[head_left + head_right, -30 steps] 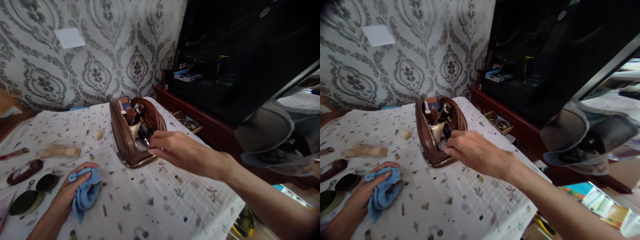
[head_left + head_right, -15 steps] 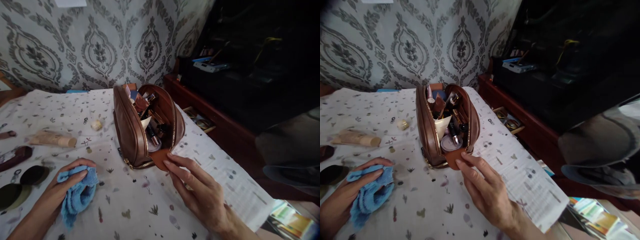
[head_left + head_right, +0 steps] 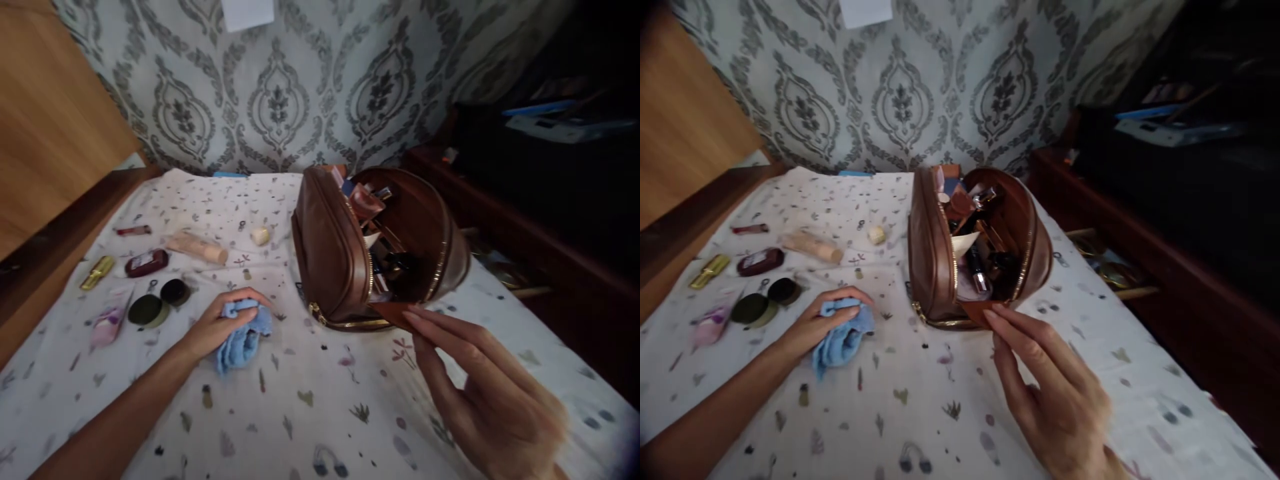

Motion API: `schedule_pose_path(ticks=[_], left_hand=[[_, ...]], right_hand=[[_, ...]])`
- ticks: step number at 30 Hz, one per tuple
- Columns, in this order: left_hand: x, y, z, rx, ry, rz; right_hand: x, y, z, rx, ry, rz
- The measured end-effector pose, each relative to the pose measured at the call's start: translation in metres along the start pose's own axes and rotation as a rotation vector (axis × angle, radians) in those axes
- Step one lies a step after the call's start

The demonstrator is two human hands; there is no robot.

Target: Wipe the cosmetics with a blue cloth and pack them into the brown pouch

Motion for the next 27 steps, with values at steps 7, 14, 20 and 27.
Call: schedule_pose_path(ticks=[7,14,20,27], left_hand=[[0.005,-0.010,0.005,-0.175,-0.190,-0.246],[0.002,-0.010,0.004,-0.173,-0.279,-0.185],[0.007,0.008,0.002,-0.068,-0.283,-0.050],[0.037,0.073,0.000,0.269,-0.387,-0.019]], right_hand=[[-0.022,-0.013,-0.003,0.057,0.107,0.015],[-0.049,-0.049,0.002,-0.126,0.153,-0.241],[-0.074,-0.096,-0.004,-0.320,0.027,-0.517],[-0.104,-0.141,-0.004,-0.606,-0.166,-0.700]])
Point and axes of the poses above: each hand's wrist, its own z-axis away from the middle knuckle, its own y-axis out of the back of the hand, x = y × z, the point moved 4 cm from there along -z, towards the middle knuckle, and after that the axes turned 8 degrees about x, right-handed, at the moved point
